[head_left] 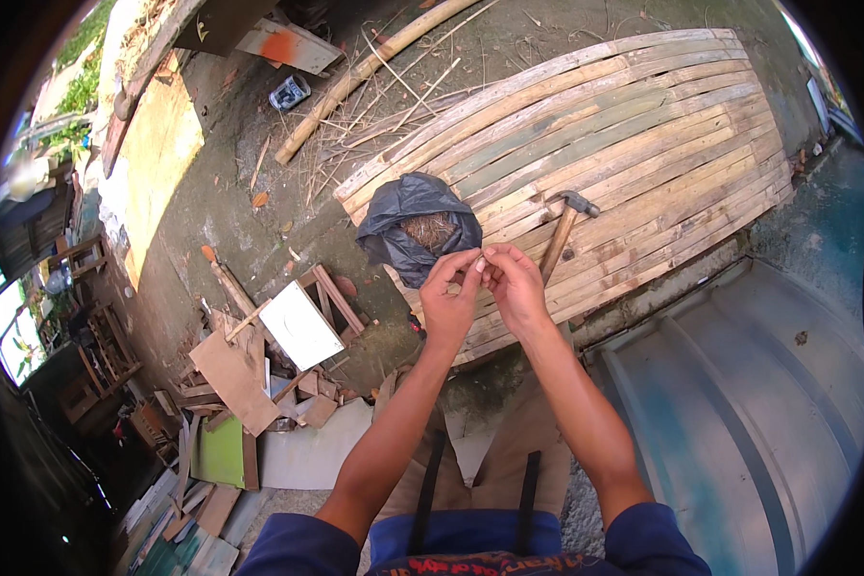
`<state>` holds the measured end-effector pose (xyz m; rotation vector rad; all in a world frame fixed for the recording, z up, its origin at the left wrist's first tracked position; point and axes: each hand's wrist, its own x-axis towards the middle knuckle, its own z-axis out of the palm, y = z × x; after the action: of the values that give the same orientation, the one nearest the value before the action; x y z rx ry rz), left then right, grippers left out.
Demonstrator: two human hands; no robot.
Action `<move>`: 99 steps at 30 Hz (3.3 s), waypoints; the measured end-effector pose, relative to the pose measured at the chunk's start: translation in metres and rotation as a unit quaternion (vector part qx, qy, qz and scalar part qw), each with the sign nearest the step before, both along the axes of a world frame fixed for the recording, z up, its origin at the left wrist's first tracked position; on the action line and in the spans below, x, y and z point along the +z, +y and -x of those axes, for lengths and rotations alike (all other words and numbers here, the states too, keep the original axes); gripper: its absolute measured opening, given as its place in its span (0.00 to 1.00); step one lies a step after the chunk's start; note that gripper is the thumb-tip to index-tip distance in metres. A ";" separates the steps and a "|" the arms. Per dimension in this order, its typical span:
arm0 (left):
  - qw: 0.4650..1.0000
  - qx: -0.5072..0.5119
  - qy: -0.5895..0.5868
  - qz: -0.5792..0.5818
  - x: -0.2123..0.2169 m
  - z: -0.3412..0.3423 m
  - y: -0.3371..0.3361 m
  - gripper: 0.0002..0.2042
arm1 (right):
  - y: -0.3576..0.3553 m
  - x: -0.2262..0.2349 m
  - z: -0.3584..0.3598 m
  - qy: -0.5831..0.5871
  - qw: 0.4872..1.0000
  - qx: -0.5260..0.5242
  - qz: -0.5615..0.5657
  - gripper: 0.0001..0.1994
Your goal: The person hammers nails into a wooden plank using a hammer. They repeatedly pick nails from a black bag and drive them into the wood, then set the hammer down and gather small sticks from the ground.
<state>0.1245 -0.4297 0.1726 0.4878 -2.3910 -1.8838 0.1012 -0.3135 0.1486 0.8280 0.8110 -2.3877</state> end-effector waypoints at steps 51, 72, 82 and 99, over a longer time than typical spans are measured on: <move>0.863 -0.488 0.008 0.128 -0.062 0.165 0.430 0.12 | 0.291 -0.087 -0.076 -0.288 0.780 -0.538 -0.140 0.10; 0.803 -0.506 0.307 0.075 -0.173 0.238 0.603 0.10 | 0.360 -0.155 -0.094 -0.176 0.818 -0.513 -0.190 0.11; 0.845 -0.467 0.248 0.076 -0.182 0.240 0.615 0.11 | 0.356 -0.156 -0.083 -0.155 0.821 -0.531 -0.142 0.12; 0.833 -0.468 0.251 0.152 -0.182 0.236 0.618 0.10 | 0.353 -0.154 -0.052 -0.131 0.821 -0.517 -0.203 0.13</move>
<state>-0.1119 0.1886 -0.0095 -1.2571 -2.6027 -1.4360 0.1532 0.0392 -0.0053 2.1759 0.8955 -2.8567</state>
